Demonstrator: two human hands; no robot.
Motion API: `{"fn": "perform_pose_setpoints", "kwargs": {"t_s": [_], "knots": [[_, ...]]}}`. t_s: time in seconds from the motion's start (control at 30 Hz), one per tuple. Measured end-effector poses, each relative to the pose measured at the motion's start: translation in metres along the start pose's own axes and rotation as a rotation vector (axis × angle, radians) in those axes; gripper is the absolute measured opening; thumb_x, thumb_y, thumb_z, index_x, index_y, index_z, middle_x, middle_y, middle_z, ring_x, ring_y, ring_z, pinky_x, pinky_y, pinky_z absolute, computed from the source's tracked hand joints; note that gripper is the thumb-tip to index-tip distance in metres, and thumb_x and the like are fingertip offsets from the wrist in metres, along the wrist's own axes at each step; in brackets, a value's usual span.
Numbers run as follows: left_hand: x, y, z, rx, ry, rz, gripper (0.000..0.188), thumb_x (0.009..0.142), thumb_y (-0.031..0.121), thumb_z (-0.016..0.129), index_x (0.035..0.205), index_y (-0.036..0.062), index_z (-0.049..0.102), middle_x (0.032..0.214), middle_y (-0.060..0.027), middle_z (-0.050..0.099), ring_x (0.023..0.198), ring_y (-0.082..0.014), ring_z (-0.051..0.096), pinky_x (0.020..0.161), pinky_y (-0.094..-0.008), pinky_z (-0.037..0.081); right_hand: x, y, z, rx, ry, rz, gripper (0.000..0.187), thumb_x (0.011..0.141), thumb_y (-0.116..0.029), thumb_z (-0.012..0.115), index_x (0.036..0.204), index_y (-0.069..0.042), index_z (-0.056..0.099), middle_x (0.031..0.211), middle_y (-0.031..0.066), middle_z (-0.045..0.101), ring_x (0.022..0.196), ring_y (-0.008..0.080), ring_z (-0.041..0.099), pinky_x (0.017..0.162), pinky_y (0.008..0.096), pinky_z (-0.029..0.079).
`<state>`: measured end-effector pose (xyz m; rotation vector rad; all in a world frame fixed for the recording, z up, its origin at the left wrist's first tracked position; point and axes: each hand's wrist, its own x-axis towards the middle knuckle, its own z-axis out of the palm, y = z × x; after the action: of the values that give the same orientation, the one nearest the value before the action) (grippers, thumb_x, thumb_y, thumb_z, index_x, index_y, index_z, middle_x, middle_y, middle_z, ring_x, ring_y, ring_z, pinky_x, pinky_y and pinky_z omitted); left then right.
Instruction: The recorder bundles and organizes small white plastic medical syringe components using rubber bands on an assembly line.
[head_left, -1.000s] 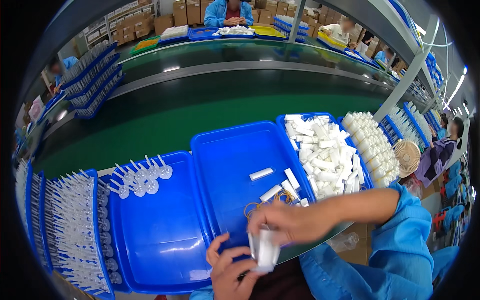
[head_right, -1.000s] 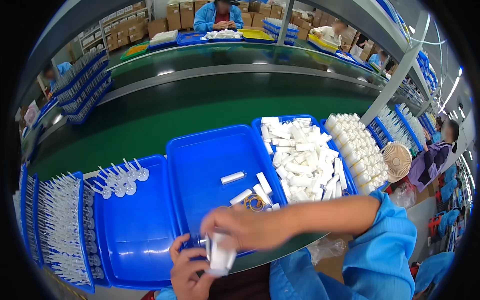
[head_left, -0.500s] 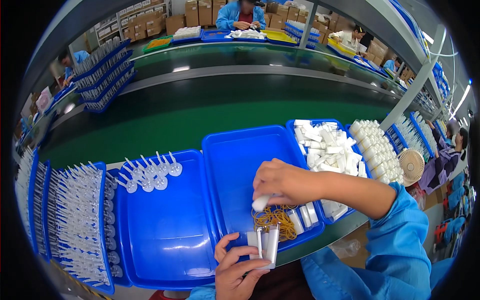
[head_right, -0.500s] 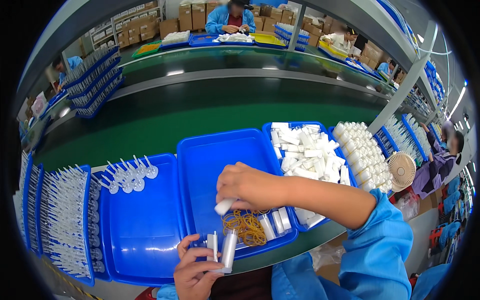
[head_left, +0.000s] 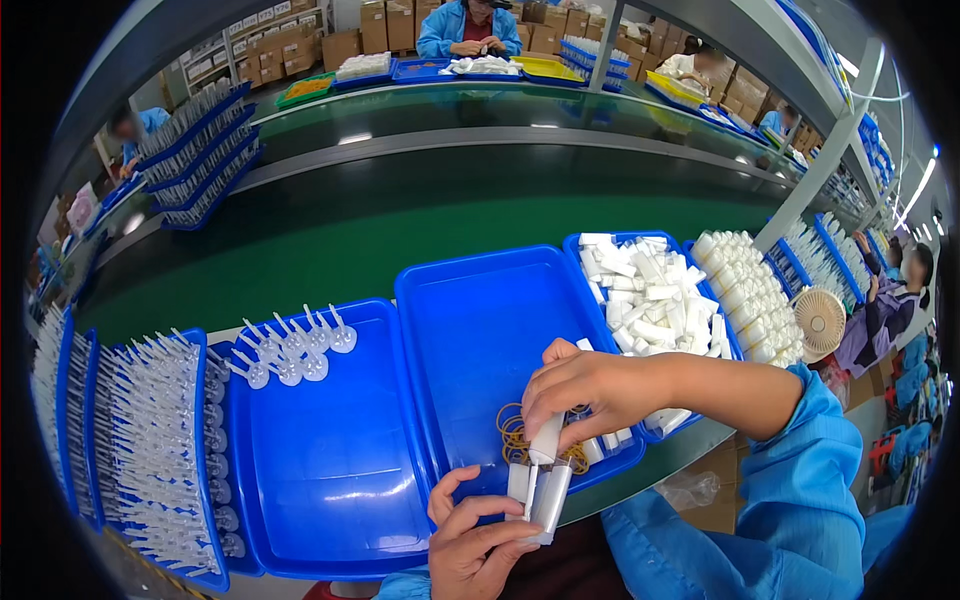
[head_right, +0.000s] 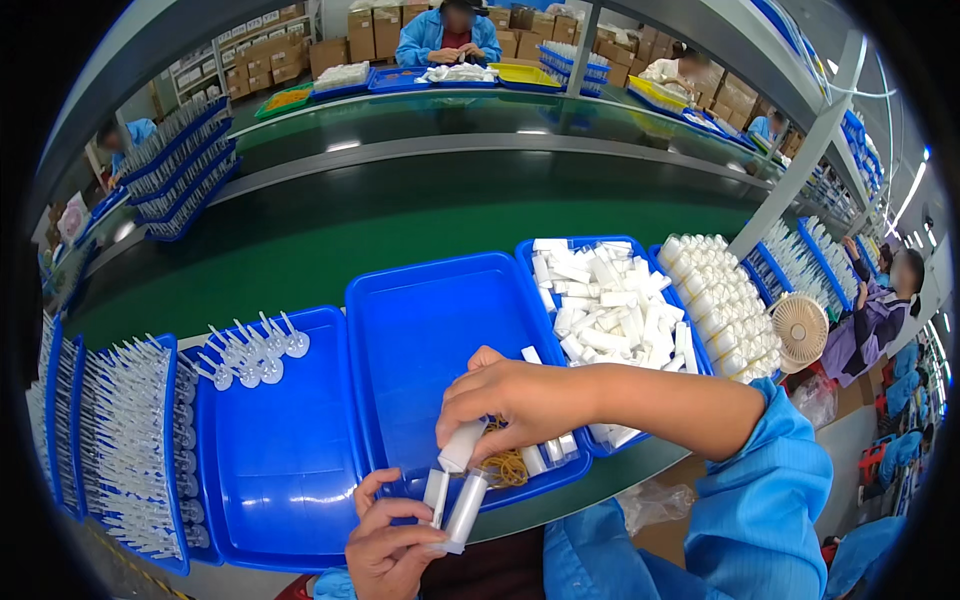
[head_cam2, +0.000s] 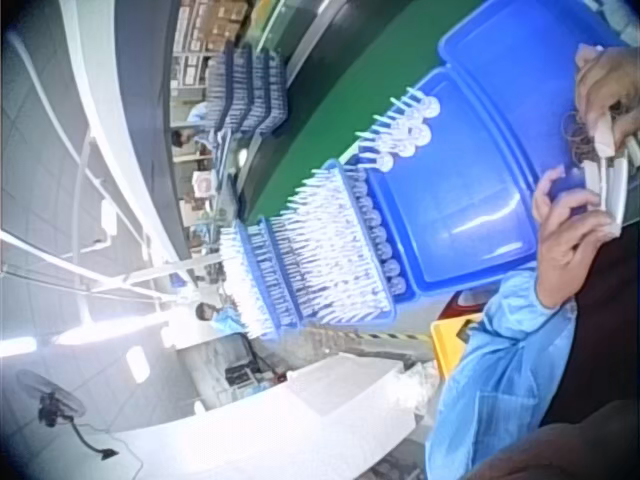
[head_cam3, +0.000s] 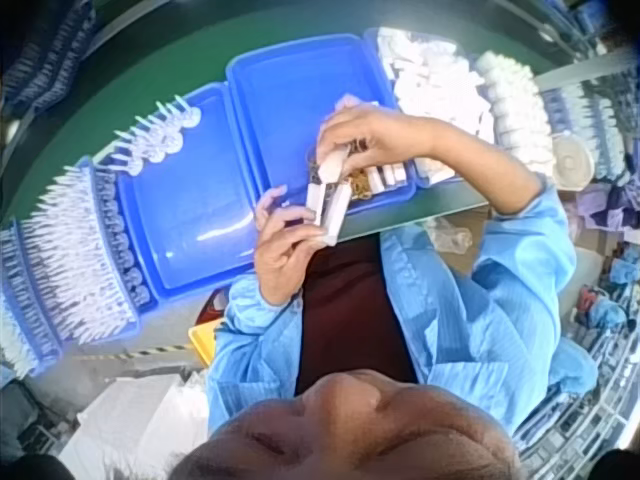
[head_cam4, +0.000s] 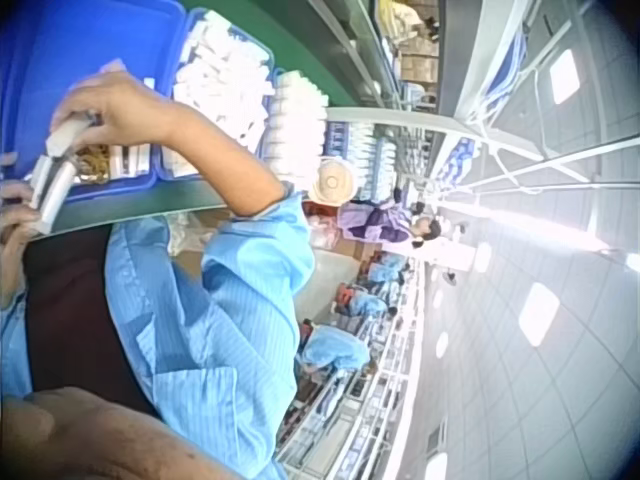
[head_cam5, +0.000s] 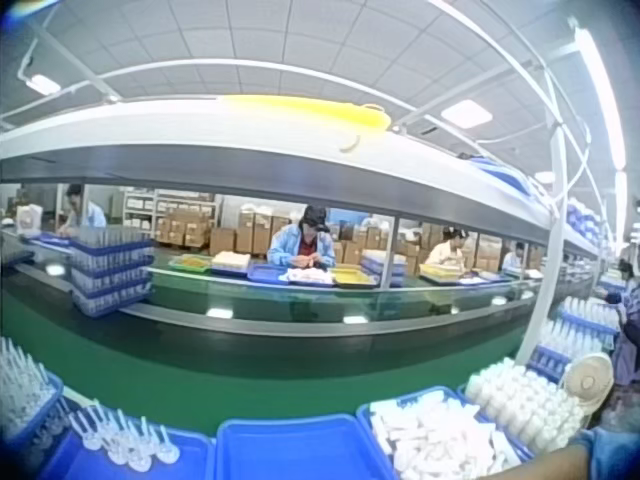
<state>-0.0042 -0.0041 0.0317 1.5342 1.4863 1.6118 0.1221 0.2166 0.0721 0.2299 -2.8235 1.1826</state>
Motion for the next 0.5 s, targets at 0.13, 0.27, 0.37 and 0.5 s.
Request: {"fn": "perform_pose_setpoints", "kwargs": {"t_s": [0.13, 0.27, 0.37, 0.5], "knots": [[0.001, 0.003, -0.001, 0.018, -0.050, -0.004, 0.013, 0.063, 0.010, 0.074, 0.075, 0.0101, 0.068, 0.086, -0.0032, 0.060, 0.106, -0.0318, 0.044, 0.092, -0.0449, 0.029, -0.001, -0.002, 0.000, 0.046, -0.005, -0.045, 0.029, 0.073, -0.017, 0.070, 0.099, -0.012, 0.060, 0.092, 0.0013, 0.061, 0.085, 0.0179, 0.057, 0.077, 0.0315, 0.035], [0.001, 0.003, -0.002, 0.041, -0.101, 0.021, 0.013, 0.063, 0.014, 0.073, 0.074, 0.0115, 0.069, 0.085, -0.0026, 0.059, 0.107, -0.0322, 0.043, 0.092, -0.0449, 0.030, 0.002, -0.012, -0.004, 0.300, -0.038, 0.005, 0.027, 0.075, -0.016, 0.068, 0.099, -0.010, 0.058, 0.088, 0.0047, 0.060, 0.083, 0.0197, 0.057, 0.069, 0.0305, 0.043], [0.003, 0.004, -0.002, 0.065, -0.140, 0.046, 0.013, 0.062, 0.016, 0.073, 0.074, 0.0121, 0.069, 0.086, -0.0022, 0.059, 0.107, -0.0329, 0.043, 0.092, -0.0457, 0.030, -0.002, -0.019, 0.006, 0.309, -0.065, 0.091, 0.023, 0.079, -0.014, 0.065, 0.099, -0.008, 0.055, 0.088, 0.0077, 0.057, 0.083, 0.0198, 0.057, 0.065, 0.0306, 0.045], [0.001, 0.006, -0.003, 0.098, -0.166, 0.115, 0.014, 0.062, 0.018, 0.073, 0.075, 0.0131, 0.069, 0.086, -0.0014, 0.059, 0.107, -0.0350, 0.042, 0.092, -0.0469, 0.029, -0.006, -0.026, 0.007, 0.466, -0.116, 0.281, 0.021, 0.083, -0.013, 0.061, 0.100, -0.005, 0.052, 0.091, 0.0084, 0.055, 0.085, 0.0199, 0.055, 0.068, 0.0317, 0.043]]}}
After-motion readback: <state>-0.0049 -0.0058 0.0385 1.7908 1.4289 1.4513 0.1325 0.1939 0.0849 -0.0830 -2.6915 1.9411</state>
